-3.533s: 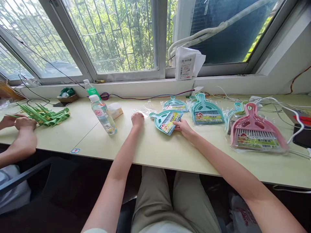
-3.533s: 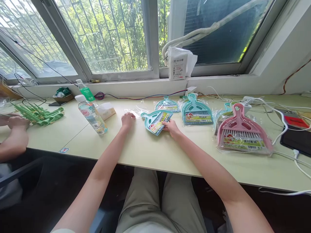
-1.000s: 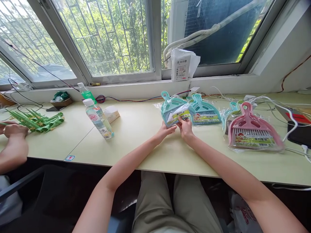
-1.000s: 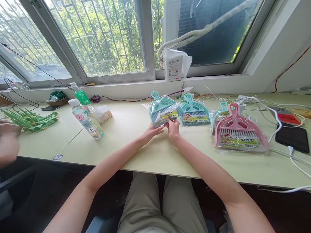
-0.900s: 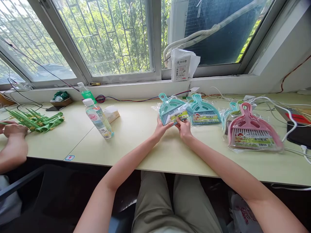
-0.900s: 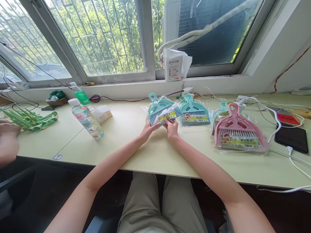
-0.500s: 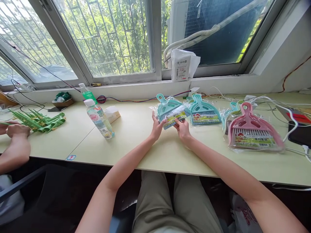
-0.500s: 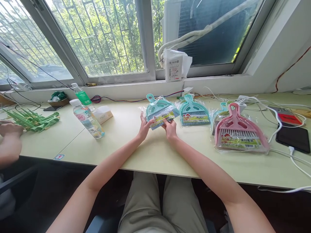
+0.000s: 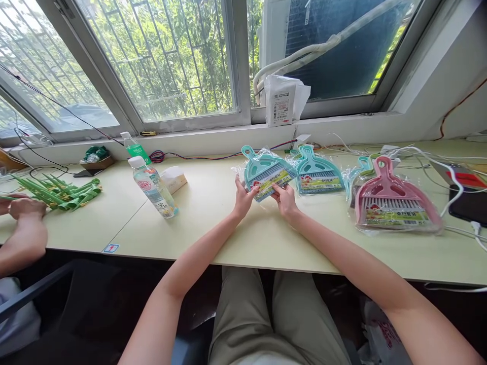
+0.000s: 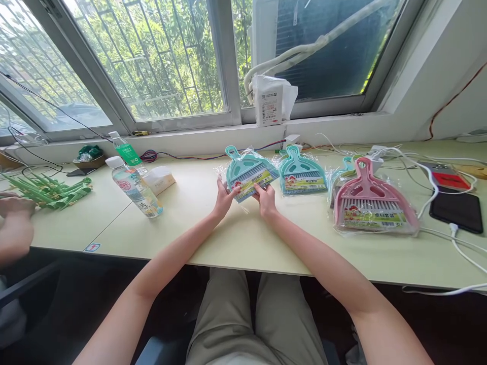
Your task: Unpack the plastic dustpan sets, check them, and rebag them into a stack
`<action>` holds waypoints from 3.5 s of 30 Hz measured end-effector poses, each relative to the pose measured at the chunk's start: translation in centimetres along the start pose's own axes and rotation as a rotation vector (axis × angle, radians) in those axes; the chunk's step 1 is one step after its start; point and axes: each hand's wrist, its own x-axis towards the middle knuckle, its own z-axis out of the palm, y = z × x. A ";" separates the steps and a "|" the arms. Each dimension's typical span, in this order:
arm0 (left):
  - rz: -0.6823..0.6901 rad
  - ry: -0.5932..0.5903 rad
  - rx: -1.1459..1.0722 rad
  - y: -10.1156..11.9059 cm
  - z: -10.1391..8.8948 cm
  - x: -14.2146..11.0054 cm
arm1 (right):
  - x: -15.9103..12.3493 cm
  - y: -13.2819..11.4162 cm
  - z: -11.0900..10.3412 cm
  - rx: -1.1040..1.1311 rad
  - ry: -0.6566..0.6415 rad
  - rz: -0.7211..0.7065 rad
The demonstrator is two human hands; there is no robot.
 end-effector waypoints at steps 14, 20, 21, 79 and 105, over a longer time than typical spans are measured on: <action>-0.314 -0.183 -0.069 -0.3 -1.2 0.8 | -0.2 0.6 -0.2 -0.002 0.043 -0.020; -0.253 -0.182 -0.043 0.3 -0.5 0.3 | -0.2 -0.3 0.1 0.021 0.039 -0.015; -0.243 -0.181 -0.047 0.5 -0.4 0.2 | -0.1 -0.5 0.2 0.020 0.034 -0.010; -0.540 0.089 -0.171 2.5 -4.1 2.6 | 4.3 -3.4 -4.4 -1.308 -0.277 -1.021; -0.449 -0.547 0.217 2.1 -5.8 2.3 | 5.0 -1.2 -4.4 -0.754 -0.125 -0.527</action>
